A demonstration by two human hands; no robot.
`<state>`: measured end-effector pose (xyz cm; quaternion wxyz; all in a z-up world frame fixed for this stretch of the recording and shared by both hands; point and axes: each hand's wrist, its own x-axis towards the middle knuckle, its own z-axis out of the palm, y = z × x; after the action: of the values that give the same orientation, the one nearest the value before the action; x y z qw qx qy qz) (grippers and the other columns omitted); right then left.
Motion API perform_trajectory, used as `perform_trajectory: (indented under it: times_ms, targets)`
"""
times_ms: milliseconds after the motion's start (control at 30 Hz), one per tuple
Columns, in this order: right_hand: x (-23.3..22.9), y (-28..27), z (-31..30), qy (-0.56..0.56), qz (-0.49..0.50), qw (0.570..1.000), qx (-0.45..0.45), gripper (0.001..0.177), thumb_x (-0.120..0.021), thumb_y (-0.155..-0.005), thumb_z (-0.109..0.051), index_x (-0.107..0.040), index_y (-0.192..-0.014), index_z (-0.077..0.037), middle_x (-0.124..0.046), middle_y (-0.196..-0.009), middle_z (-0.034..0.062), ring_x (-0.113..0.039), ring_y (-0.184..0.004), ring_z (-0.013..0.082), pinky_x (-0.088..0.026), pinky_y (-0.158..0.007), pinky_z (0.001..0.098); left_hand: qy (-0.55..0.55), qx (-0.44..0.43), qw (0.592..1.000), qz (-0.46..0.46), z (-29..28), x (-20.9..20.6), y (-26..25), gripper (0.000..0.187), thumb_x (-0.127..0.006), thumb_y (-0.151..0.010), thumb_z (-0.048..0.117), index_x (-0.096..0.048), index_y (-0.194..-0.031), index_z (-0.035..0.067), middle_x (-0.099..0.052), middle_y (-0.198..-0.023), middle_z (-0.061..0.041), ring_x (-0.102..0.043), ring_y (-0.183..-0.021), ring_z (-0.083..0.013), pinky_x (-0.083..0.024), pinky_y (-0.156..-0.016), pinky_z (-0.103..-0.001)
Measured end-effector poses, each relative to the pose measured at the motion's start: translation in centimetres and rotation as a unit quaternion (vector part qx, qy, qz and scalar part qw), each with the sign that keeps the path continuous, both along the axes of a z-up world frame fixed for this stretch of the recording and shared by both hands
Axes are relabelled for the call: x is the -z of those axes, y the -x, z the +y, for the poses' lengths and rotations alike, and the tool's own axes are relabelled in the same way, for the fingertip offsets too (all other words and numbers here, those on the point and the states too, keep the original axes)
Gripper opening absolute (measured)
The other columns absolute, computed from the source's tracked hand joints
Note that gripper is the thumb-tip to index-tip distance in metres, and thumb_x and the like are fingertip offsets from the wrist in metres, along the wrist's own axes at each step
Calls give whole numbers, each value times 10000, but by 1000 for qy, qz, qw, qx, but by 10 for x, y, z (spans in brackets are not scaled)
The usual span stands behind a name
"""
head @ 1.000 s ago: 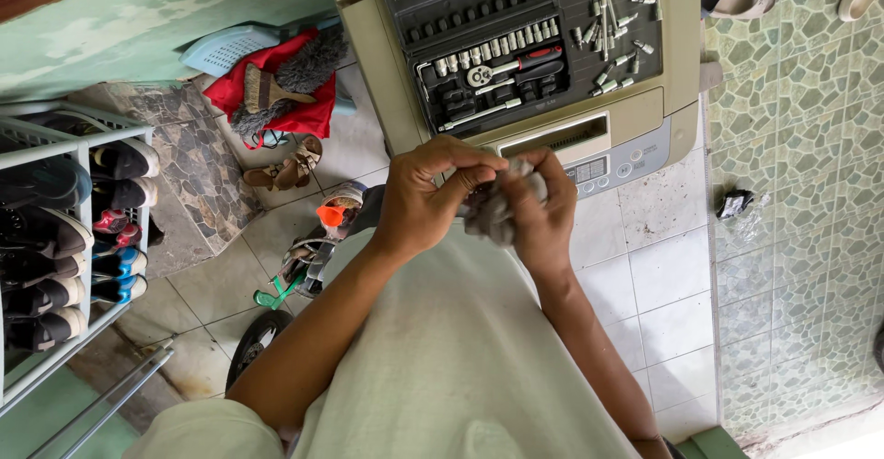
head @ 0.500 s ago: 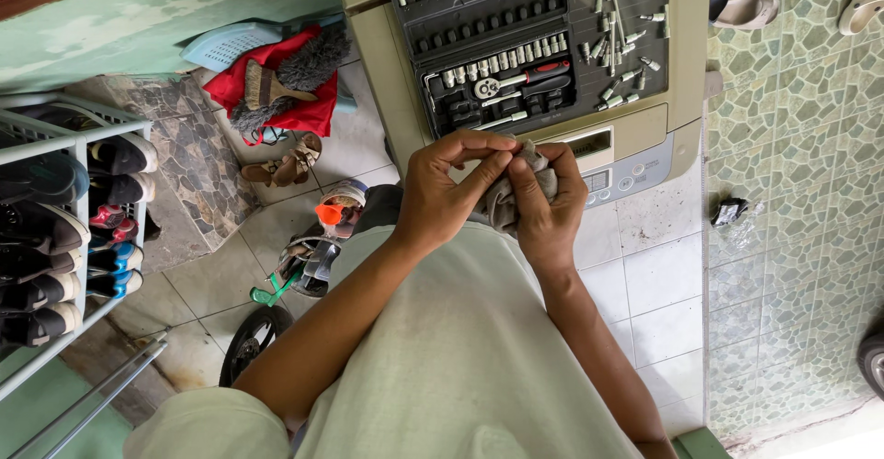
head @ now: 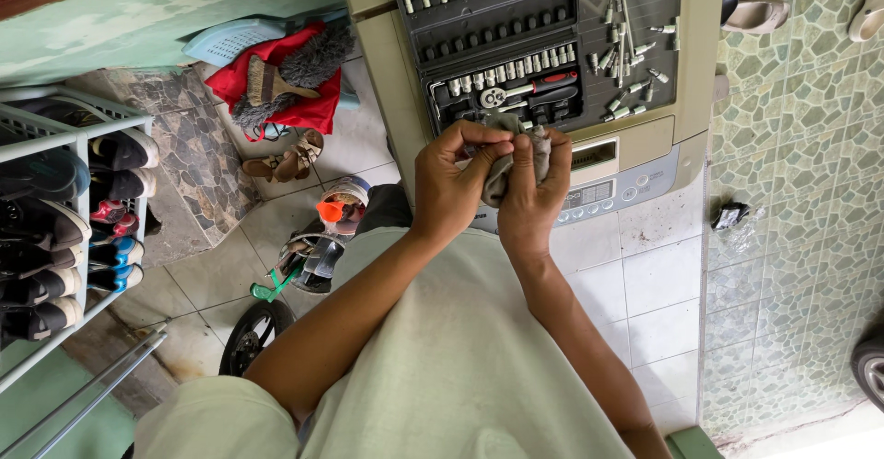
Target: The person repeatedly picks up small metal tool bits from a socket set case, wipes each one with a cloth, and places it back into the case. The process is performed one at a time for multiple bits throughout the clip.
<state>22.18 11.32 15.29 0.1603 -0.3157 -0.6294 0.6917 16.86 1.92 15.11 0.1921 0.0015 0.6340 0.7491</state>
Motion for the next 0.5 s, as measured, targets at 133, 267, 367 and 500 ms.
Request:
perform_trajectory:
  times_ms: [133,267,367,500]
  targets:
    - [-9,2,19,266,39,962,-45,238,-617,-1062,-190,-526,-1247,-71,-626,-1051,41,-616,-913,121,-541,-762,277,-70,15,997,16,1,5,11,87,-669,-1024,16,-712,-1097,33,-769,-1109,-77,-741,-1049,-124,-624,-938,-275]
    - [-32,9,38,426,91,890,-131,406,-517,-1105,-366,-509,-1351,-43,-678,-1184,130,-696,-1004,273,-614,-785,414,-202,53,969,-134,0,0,22,208,-655,-1042,48,-606,-1244,35,-748,-1161,-100,-711,-1116,-133,-588,-937,-292]
    - [-46,15,43,460,60,886,4,568,-407,-1097,-447,-475,-1452,-9,-666,-1299,152,-666,-1181,291,-579,-970,418,-212,63,961,-169,-2,-3,27,210,-640,-1044,59,-600,-1247,23,-742,-1192,-104,-701,-1120,-140,-608,-850,-318]
    - [-53,10,43,309,21,951,-23,418,-506,-1021,-311,-503,-1331,-31,-662,-1188,103,-655,-1093,203,-568,-961,336,-149,82,985,-40,0,-9,26,189,-658,-1071,3,-625,-1257,10,-735,-1199,-112,-711,-1155,-158,-609,-981,-328]
